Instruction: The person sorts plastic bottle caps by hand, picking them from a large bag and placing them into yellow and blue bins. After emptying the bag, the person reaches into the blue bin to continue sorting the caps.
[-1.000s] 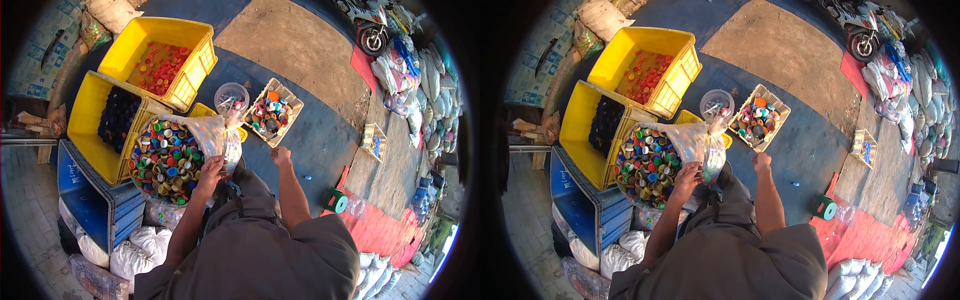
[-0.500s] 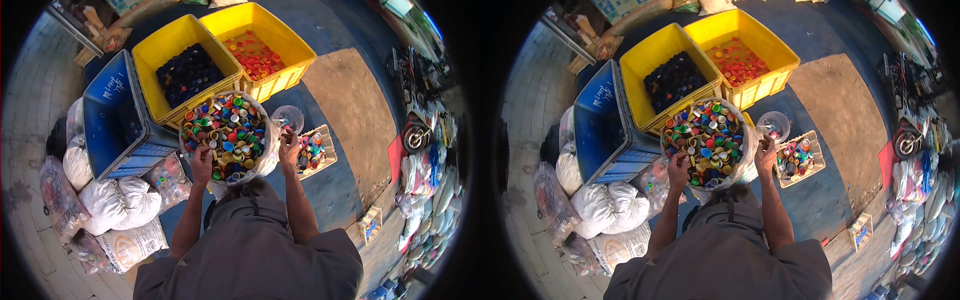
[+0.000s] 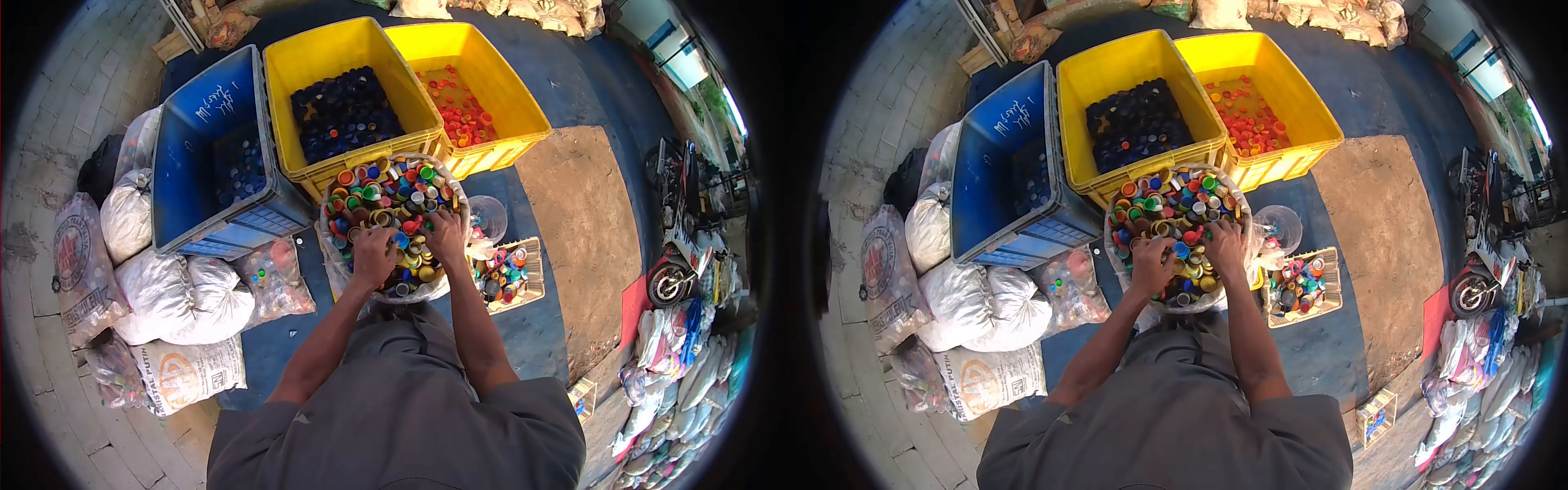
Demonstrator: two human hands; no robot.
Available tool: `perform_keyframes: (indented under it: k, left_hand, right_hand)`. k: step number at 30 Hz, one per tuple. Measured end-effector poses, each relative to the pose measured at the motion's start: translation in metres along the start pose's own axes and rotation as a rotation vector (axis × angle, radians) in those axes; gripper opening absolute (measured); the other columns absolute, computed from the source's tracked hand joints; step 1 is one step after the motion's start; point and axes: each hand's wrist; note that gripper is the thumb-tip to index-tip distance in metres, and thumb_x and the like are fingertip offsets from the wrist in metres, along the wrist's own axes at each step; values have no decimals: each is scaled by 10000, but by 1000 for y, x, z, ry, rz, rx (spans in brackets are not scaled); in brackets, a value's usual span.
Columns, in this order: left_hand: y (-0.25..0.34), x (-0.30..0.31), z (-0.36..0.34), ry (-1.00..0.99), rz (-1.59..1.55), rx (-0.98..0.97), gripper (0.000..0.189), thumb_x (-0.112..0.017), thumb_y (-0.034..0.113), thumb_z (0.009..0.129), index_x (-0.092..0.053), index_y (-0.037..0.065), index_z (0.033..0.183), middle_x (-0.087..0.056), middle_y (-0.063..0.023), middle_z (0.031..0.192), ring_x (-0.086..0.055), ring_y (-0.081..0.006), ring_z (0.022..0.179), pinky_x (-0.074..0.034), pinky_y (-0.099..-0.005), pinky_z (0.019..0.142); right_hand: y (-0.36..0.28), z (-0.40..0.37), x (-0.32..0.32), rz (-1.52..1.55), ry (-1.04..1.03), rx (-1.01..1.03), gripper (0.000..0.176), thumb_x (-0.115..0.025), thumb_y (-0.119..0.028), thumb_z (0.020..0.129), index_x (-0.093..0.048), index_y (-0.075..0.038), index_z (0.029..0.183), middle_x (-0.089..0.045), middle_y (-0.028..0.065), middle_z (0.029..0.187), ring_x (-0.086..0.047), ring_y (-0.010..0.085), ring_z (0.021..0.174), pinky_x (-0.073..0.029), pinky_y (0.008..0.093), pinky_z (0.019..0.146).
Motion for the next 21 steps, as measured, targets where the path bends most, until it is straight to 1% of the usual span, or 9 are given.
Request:
perform_keyframes:
  k: [2,5,6,9,12,15,18,20,21]
  left_hand:
    - [-4,-18,13,-28,12,-60,333,-685,75,767,-639,86,1096,-684,-80,992,-569,-319,903,-431,-439,828]
    - [-6,-40,30,-118,152,-91,361,-687,75,768,-633,91,1124,-679,-78,1019,-570,-312,937,-442,-435,826]
    - [-4,-44,33,-166,210,-88,366,-690,75,765,-628,81,1125,-670,-75,1058,-567,-311,954,-443,-437,835]
    - [-2,-55,42,-217,340,-28,357,-702,86,757,-627,77,1105,-655,-91,1054,-563,-313,951,-448,-434,837]
    - [-2,-56,44,-191,351,-5,262,-699,105,734,-618,93,983,-630,-105,967,-559,-303,961,-442,-424,823]
    - [0,-49,35,-209,275,38,217,-712,96,723,-617,92,919,-618,-106,953,-559,-296,933,-440,-429,799]
    - [10,-36,23,-12,119,56,195,-720,96,716,-611,80,877,-619,-104,930,-555,-298,902,-432,-428,780]
    - [8,-33,17,79,33,109,172,-715,96,740,-602,67,865,-627,-107,932,-574,-290,875,-448,-419,749]
    - [6,-33,16,127,-12,132,162,-713,96,751,-598,61,860,-630,-108,933,-584,-285,862,-455,-414,734]
  right_hand:
    - [14,-2,0,-75,-18,-111,268,-694,-146,758,-686,-110,1024,-637,103,1043,-550,347,1053,-433,495,888]
    - [40,-10,-9,-61,91,-31,280,-702,-128,743,-680,-72,1017,-619,149,1071,-548,369,1034,-437,486,896]
    - [40,-11,-6,-12,89,-33,282,-704,-100,734,-675,-44,1009,-605,178,1076,-546,379,1032,-439,480,905]
    - [38,-9,-2,34,116,-39,267,-660,-138,761,-677,-48,1012,-602,138,1109,-524,350,1100,-434,494,907]
    - [27,-2,5,8,142,32,274,-684,-168,757,-691,-113,1025,-600,130,1115,-515,329,1112,-417,495,902]
    - [20,9,2,-14,103,91,284,-697,-194,754,-697,-154,1035,-587,128,1142,-501,317,1125,-386,497,921]
    - [13,15,-7,-83,16,131,296,-703,-214,754,-697,-166,1046,-559,129,1187,-478,311,1153,-353,501,941]
    - [18,19,-18,-112,-57,134,306,-707,-221,752,-691,-160,1052,-523,134,1231,-446,319,1187,-338,505,936]
    - [19,22,-22,-105,-32,140,304,-710,-222,751,-689,-155,1047,-525,132,1228,-446,322,1186,-339,506,934]
Point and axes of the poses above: each hand's wrist, its own z-axis towards the middle knuckle, its own x-axis out of the back of the hand, y = z × x
